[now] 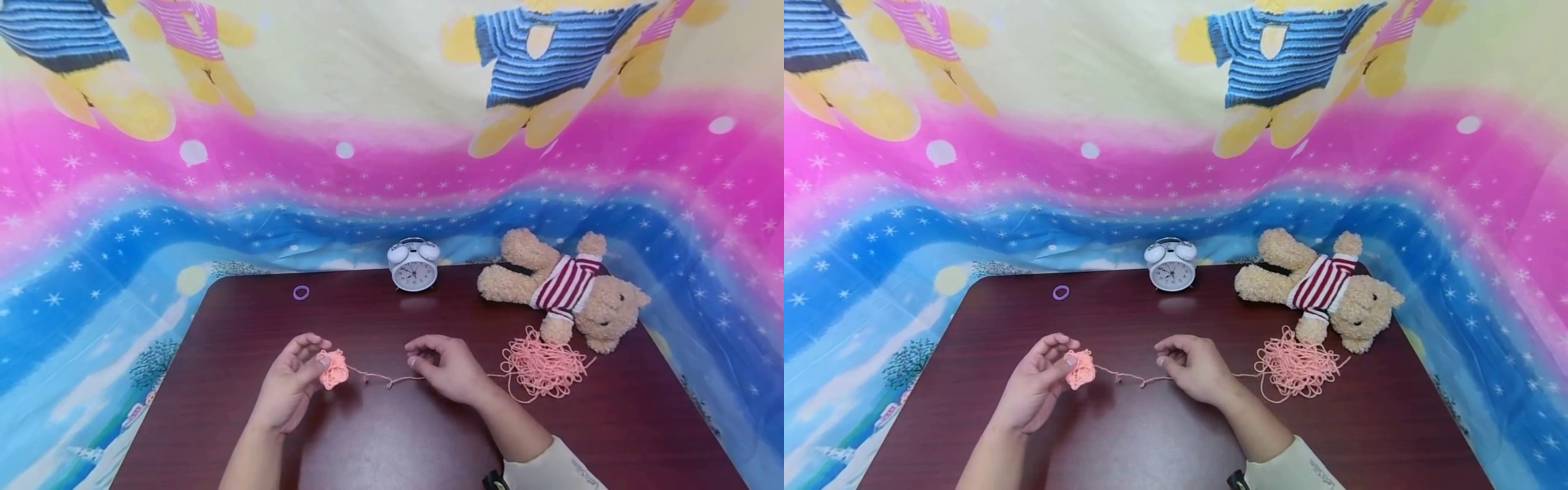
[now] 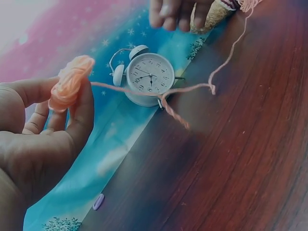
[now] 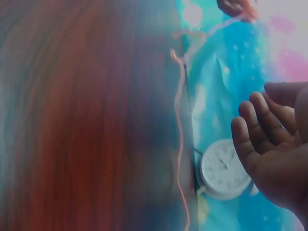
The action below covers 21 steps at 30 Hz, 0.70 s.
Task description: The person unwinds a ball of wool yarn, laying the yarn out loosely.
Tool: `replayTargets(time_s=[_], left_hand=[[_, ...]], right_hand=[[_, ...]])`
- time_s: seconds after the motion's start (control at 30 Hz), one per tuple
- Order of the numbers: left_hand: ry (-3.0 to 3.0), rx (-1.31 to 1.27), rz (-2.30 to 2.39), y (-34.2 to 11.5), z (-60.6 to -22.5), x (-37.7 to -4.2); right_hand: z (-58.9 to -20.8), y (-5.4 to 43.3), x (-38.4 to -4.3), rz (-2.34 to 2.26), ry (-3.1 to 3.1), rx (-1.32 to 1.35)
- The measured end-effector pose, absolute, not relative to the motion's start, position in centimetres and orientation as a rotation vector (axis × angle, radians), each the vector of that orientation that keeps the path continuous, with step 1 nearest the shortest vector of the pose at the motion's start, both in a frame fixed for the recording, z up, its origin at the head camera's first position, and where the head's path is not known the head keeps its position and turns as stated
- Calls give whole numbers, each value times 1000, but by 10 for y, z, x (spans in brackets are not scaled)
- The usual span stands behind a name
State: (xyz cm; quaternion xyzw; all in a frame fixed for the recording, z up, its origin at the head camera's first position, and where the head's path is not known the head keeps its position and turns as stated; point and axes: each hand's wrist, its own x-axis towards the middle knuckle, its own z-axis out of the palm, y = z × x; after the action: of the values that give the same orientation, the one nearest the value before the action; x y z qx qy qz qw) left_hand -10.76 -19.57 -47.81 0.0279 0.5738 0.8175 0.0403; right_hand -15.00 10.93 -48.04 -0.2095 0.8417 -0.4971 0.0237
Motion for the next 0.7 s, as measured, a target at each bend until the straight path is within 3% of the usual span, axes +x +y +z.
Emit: replayTargets(time_s=[0.43,0.7], left_hand=[[1734,71,2452,-185,-476,-106],[1713,72,2467,-185,-476,-106]], right_hand=[[-488,54,-143,-1494,2412,-813],[-487,43,-141,-1479,2413,-783]])
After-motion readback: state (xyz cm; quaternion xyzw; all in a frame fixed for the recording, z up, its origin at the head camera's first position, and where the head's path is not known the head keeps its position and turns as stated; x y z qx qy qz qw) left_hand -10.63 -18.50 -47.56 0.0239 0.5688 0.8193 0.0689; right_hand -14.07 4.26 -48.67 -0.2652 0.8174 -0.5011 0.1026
